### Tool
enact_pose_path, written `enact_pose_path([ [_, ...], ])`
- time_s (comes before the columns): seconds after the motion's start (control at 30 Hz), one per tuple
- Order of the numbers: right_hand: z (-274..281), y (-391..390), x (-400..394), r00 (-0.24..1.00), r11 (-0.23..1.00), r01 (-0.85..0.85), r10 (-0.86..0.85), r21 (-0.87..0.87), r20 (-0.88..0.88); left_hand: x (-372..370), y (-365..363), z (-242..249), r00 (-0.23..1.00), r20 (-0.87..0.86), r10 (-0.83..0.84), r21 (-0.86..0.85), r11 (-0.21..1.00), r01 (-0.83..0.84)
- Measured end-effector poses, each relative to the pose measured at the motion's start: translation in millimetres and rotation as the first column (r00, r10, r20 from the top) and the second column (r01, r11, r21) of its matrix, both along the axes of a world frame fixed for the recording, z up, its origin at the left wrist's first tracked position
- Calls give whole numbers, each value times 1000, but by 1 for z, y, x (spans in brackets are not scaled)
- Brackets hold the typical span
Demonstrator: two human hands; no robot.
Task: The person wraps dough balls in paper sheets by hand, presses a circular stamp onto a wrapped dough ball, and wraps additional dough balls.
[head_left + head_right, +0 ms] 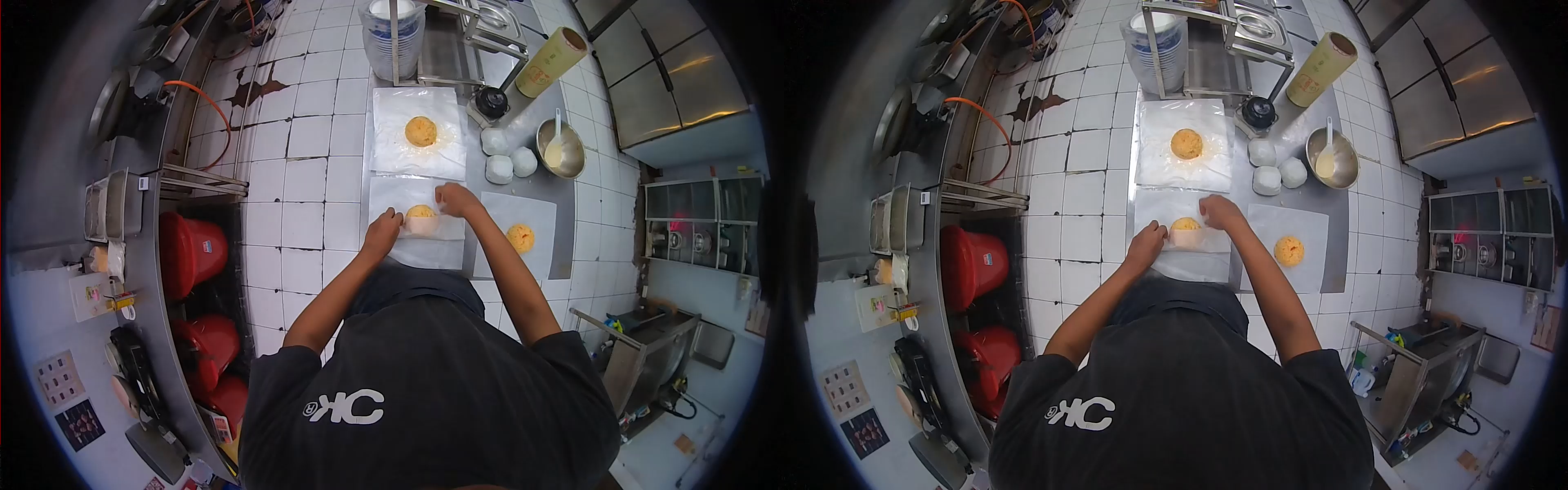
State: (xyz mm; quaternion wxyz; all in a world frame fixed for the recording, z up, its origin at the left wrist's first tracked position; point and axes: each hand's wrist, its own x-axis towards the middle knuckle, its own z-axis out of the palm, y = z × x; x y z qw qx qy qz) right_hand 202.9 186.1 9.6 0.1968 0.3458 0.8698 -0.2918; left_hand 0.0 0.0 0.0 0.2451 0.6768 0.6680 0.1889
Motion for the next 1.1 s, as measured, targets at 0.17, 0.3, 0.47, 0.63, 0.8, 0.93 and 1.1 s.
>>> enact_pose_path([
  [0.17,-15,4,-29,853,925,271,-102,267,-512,4,-2,5,998,-5,60,24,998,-60],
  [0.3,-4,-3,-38,855,898,290,-88,331,-511,7,-4,5,998,-27,56,3,998,-56],
  [0.47,2,2,-40,866,924,303,-166,232,-471,9,-10,9,996,-88,27,-55,998,-32],
  [0.63,-4,7,-34,824,944,301,-189,132,-534,10,-9,11,994,-112,10,-95,995,-21],
  [0.8,4,4,-33,874,929,125,64,349,-482,11,-11,13,993,-115,10,-59,998,-17],
  [0.93,22,-3,-33,932,925,37,104,377,-348,13,-12,13,993,-117,11,-42,999,-16],
  [1.1,46,-23,-24,770,858,122,235,500,-593,15,-12,14,989,-150,5,39,999,1],
])
